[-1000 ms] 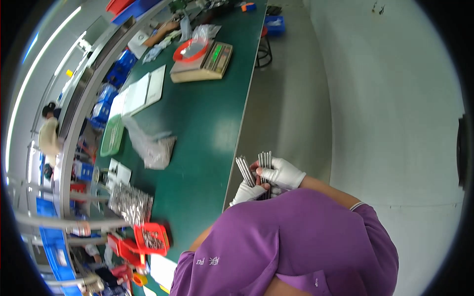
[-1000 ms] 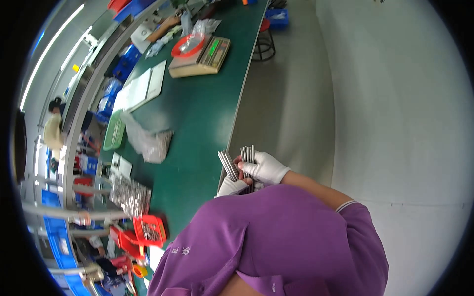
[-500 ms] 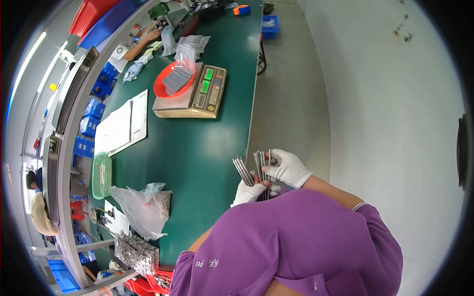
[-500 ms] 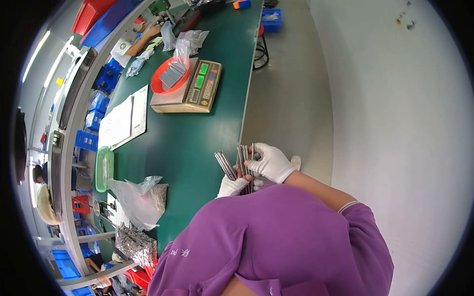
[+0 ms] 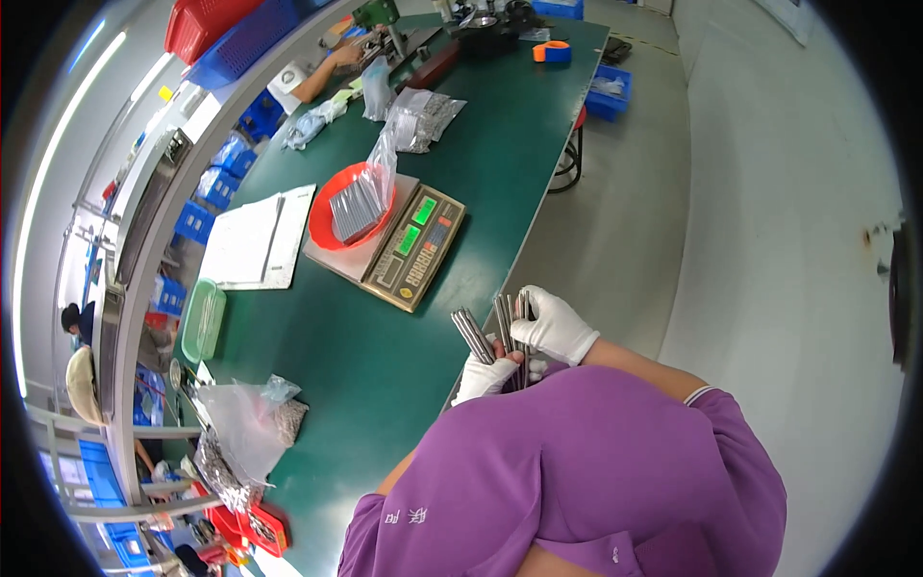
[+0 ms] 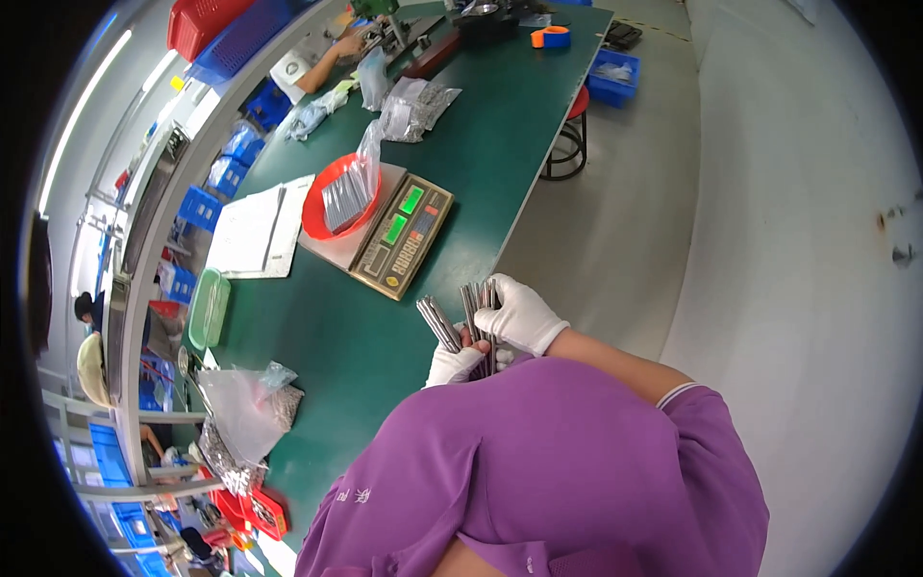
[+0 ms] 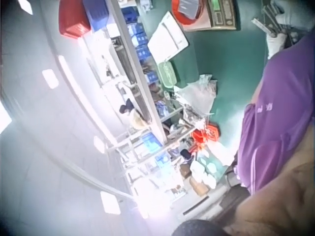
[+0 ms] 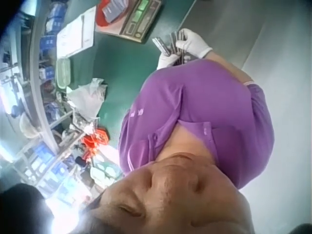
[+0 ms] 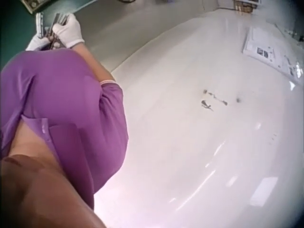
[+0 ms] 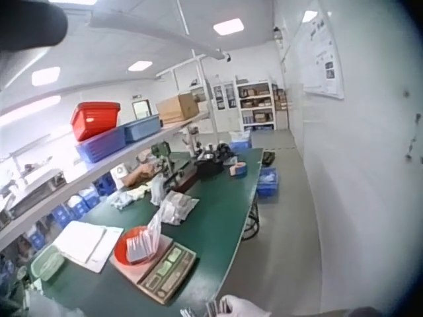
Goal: Counting, bagging, and weighing metal pins in a manufacturing facility.
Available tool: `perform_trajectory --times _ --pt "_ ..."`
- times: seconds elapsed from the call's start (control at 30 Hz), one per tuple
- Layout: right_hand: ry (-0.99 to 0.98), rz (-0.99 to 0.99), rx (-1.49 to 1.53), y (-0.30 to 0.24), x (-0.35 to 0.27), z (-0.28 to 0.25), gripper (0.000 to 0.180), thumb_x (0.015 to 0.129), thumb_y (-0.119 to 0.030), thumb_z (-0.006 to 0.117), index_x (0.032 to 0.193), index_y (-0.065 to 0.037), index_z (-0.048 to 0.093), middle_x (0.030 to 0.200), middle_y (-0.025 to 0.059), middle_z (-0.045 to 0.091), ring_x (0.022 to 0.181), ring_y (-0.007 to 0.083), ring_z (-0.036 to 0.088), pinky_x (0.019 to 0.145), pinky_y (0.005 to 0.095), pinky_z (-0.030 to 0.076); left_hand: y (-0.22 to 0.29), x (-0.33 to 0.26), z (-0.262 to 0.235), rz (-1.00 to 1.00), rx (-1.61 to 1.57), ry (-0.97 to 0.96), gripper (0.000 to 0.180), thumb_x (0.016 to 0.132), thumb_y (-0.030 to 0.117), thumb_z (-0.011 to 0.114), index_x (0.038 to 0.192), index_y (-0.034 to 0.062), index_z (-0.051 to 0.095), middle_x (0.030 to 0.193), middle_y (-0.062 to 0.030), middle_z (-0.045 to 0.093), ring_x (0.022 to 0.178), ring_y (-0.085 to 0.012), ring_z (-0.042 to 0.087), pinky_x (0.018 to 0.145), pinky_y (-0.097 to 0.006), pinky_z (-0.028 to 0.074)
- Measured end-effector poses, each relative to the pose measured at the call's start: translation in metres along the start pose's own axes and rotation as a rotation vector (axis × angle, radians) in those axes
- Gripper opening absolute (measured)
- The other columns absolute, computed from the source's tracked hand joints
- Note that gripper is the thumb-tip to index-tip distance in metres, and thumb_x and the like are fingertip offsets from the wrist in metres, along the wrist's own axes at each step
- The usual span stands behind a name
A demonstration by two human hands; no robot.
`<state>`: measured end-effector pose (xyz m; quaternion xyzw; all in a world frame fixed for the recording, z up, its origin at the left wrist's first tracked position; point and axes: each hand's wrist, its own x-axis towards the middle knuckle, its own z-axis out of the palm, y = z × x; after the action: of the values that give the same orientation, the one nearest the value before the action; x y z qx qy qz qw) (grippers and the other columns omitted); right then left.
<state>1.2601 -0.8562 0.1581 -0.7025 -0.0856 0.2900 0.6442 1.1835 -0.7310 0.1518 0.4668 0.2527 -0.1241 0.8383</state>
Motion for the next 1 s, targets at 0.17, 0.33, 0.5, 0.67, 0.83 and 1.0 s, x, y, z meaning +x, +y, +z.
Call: perform_trajectory --times 0.17,0.33,0.5,0.67,0.83,1.0 --pt "-0.088 0.078 0.161 -0.011 0.026 -0.020 0.011 0.078 -0.003 0.054 0.084 -0.005 0.045 0.071 0.0018 0.051 0.061 0.0075 0.048 0.052 0.0244 0.042 0.010 0.018 0.022 -0.025 -0.209 0.050 0.025 0.072 -0.005 0.059 0.081 0.0073 0.039 0.072 -0.0098 0.055 0.059 -0.0214 0.059 0.051 -0.035 0.052" --pt "-0.142 0.048 0.234 -0.009 0.060 -0.030 0.013 0.080 -0.005 0.054 0.088 -0.004 0.045 0.070 0.0024 0.051 0.058 0.0069 0.046 0.048 0.0239 0.039 0.028 0.044 0.024 -0.035 -0.140 0.056 0.024 0.076 -0.006 0.055 0.078 0.0088 0.036 0.075 -0.0122 0.055 0.066 -0.0265 0.062 0.053 -0.036 0.054" --pt "-0.173 0.130 0.225 -0.026 0.091 -0.030 0.012 0.081 -0.002 0.051 0.084 -0.008 0.041 0.067 0.0016 0.047 0.050 0.0079 0.042 0.041 0.0247 0.036 0.037 0.070 0.015 -0.013 -0.250 0.045 0.024 0.076 -0.007 0.054 0.080 0.0086 0.036 0.077 -0.0129 0.055 0.067 -0.0269 0.061 0.054 -0.036 0.054" --pt "-0.299 0.207 0.376 -0.024 0.117 -0.021 0.013 0.079 -0.006 0.055 0.086 -0.005 0.044 0.068 0.0022 0.050 0.057 0.0070 0.046 0.047 0.0225 0.039 0.055 0.077 0.005 -0.003 -0.297 0.095 0.025 0.076 -0.007 0.054 0.083 0.0088 0.036 0.078 -0.0145 0.055 0.067 -0.0290 0.061 0.055 -0.036 0.054" --pt "-0.501 0.078 0.143 -0.031 0.159 0.005 0.011 0.080 -0.004 0.052 0.086 -0.008 0.045 0.070 -0.0008 0.049 0.054 0.0062 0.045 0.046 0.0204 0.038 0.062 0.076 -0.009 0.134 -0.432 0.218 0.025 0.076 -0.008 0.053 0.079 0.0091 0.035 0.080 -0.0166 0.055 0.069 -0.0291 0.061 0.055 -0.037 0.054" --pt "-0.685 0.142 0.072 -0.056 0.188 0.002 0.013 0.080 -0.006 0.054 0.091 -0.006 0.047 0.071 -0.0006 0.051 0.056 0.0060 0.047 0.047 0.0200 0.039 0.059 0.090 0.001 0.277 -0.355 0.469 0.025 0.075 -0.003 0.058 0.081 0.0071 0.036 0.078 -0.0150 0.054 0.071 -0.0271 0.061 0.060 -0.038 0.054"
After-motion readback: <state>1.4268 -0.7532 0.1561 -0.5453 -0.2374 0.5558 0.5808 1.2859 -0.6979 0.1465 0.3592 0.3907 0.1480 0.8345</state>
